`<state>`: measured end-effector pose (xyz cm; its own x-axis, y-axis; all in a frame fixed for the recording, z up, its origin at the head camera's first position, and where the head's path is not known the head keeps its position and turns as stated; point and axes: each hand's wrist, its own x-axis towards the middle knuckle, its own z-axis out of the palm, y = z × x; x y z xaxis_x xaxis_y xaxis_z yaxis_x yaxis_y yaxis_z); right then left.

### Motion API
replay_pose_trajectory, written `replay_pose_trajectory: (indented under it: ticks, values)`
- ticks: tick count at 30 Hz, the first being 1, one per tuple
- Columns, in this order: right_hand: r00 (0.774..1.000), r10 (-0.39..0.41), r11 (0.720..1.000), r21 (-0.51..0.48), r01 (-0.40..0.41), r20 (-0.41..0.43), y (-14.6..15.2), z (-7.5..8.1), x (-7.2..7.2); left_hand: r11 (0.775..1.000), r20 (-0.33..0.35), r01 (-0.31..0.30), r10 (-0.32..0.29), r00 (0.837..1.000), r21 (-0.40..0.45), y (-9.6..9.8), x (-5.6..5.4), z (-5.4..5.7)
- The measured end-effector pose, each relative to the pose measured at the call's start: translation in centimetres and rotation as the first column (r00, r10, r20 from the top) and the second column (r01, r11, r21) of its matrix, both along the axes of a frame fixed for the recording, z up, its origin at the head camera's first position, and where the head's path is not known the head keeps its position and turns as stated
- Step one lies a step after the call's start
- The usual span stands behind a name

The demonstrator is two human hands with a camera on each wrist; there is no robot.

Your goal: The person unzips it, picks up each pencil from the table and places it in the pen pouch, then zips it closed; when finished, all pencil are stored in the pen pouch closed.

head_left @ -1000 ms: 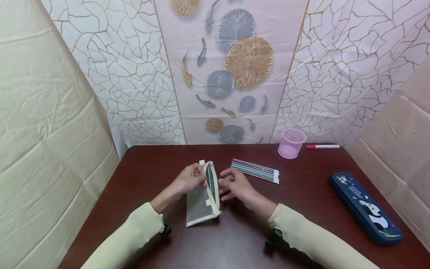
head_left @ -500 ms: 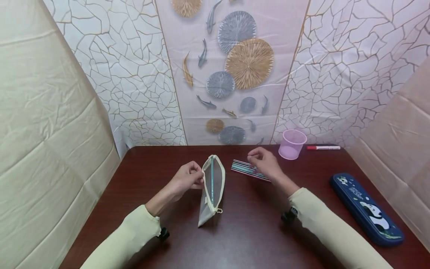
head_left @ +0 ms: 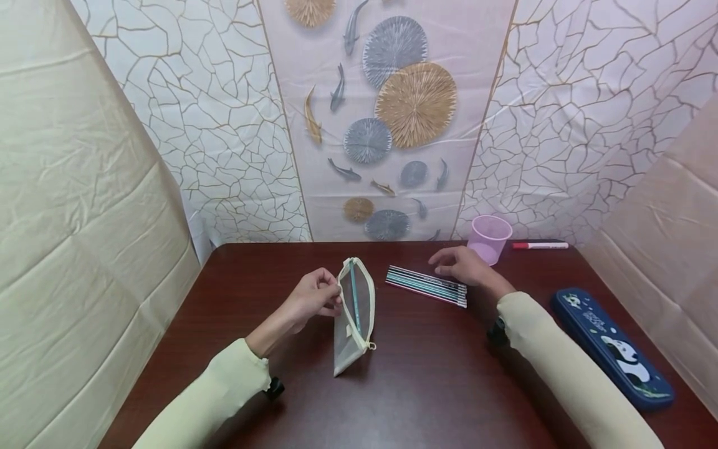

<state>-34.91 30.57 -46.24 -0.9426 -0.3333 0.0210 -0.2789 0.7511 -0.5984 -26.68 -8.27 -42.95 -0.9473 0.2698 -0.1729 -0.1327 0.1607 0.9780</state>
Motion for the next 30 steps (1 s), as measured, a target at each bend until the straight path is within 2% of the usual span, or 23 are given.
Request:
replay_pose_trajectory:
  ticks: [3,6,12,19,25,30]
  values:
    - [0.997,0.050,0.999,-0.022,-0.049,0.053,-0.1,-0.4,-0.3,1.000,-0.002,-0.001,0.001,1.000,0.002,0.0,0.0,0.0]
    - [0.996,0.069,0.998,-0.010,-0.069,0.062,-0.3,-0.7,-0.5,1.000,-0.007,0.000,0.000,1.000,-0.007,-0.1,0.0,0.1]
    - [0.999,0.033,0.997,0.074,-0.033,0.005,-0.7,-1.1,-0.7,0.999,-0.016,0.004,-0.005,1.000,-0.038,-0.1,-0.1,0.2]
    - [0.998,0.047,0.992,0.119,-0.042,-0.040,-1.5,-1.1,-0.7,0.999,-0.009,0.010,-0.011,1.000,-0.043,0.0,-0.1,0.2]
    - [0.992,0.081,0.969,0.240,-0.055,-0.096,-2.8,-0.2,-0.7,0.998,-0.006,0.029,-0.029,1.000,-0.061,0.2,-0.1,0.1]
    - [0.991,0.084,0.947,0.317,-0.048,-0.102,-3.5,0.3,-0.9,0.995,-0.004,0.047,-0.048,0.999,-0.082,0.5,-0.2,-0.2]
